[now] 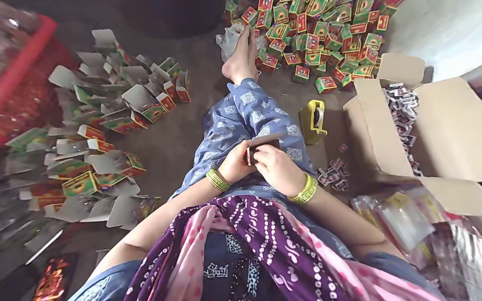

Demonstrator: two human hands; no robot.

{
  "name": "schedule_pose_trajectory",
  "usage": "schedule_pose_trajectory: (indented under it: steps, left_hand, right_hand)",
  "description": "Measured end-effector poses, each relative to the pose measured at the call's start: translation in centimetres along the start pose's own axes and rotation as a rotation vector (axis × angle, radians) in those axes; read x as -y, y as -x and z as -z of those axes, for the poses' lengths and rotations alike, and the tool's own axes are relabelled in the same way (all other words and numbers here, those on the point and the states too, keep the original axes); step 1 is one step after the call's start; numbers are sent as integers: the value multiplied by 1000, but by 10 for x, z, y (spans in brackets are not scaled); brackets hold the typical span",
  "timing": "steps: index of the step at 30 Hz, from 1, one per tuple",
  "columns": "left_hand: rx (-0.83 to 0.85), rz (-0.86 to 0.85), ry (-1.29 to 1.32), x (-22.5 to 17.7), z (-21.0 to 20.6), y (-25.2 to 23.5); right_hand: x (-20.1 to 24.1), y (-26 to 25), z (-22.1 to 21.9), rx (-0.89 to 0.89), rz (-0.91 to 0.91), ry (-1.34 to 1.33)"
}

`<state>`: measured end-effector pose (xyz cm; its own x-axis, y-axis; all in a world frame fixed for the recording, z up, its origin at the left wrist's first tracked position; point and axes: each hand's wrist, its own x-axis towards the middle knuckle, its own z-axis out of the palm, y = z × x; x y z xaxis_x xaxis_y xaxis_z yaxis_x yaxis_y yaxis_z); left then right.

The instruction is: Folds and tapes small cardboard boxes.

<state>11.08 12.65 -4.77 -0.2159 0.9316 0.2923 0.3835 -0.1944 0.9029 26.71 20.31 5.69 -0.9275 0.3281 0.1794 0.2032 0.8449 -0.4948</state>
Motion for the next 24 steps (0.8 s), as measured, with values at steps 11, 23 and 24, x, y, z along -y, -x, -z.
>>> schedule_pose_trajectory:
  steps: [11,23,24]
  left_hand:
    - [-123,-148,332,-7,-3,3]
    - [-47,-228,349,-14,-3,7]
    - [-39,-219,362,-15,-4,7]
  right_hand:
    - [-23,18,19,-553,52,-80]
    - [-62,17,-19,-215,97,-504]
    - [-62,17,-20,-206,92,-443]
